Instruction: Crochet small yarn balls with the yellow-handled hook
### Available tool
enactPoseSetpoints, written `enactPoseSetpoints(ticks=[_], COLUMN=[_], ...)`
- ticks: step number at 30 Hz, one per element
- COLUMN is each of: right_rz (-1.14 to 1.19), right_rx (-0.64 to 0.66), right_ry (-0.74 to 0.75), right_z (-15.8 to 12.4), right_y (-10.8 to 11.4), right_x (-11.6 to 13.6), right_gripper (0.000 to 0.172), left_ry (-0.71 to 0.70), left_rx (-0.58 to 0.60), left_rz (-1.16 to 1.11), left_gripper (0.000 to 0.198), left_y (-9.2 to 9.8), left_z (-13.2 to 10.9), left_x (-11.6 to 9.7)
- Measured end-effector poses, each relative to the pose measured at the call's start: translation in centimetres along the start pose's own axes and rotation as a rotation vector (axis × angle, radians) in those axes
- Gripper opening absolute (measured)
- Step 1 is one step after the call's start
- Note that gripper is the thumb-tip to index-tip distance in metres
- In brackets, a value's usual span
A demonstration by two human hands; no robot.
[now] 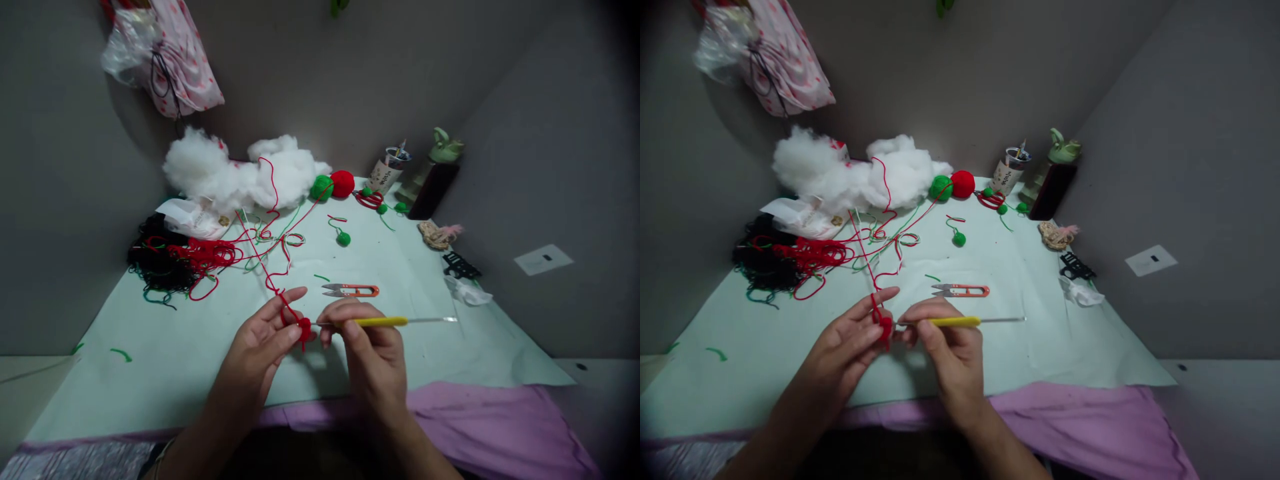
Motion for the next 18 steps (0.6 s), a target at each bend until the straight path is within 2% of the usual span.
enactPoseSetpoints(ticks=[4, 8, 11, 18], right_rz=[-0.071, -0.147, -0.235, -0.305], right_rx=[0.022, 0.014, 0.037, -0.001], right_ry=[0.001, 0.039, 0.086, 0.153], right_z=[0.1, -0.3, -0.4, -0.9], right_y=[-0.4, -0.1, -0.1, 0.1], right_x=[-0.3, 0.2, 0.8, 1.5], right_gripper=[0.018, 0.019, 0.021, 0.027], left_ry=[-0.056, -0.121, -0.127, -0.155], left_rx=[0.013, -0.071, -0.085, -0.100], left_rz=[0.100, 0.193, 0.185, 0.181], left_gripper=[0.048, 0.046, 0.044, 0.048], left_y=[-0.1, 0.6, 0.4, 0.1], left_z=[-0.1, -0.2, -0.2, -0.2], left_x=[0.0, -0.8, -1.2, -1.5])
Point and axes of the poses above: each hand's wrist, its own z-axis towards the middle knuckle, its own y-axis out of the back of the hand, x = y × z, the point moved 8 cm from there along z, towards the middle knuckle, and after that the axes turned 8 degrees about -y, right-handed, at the moved point
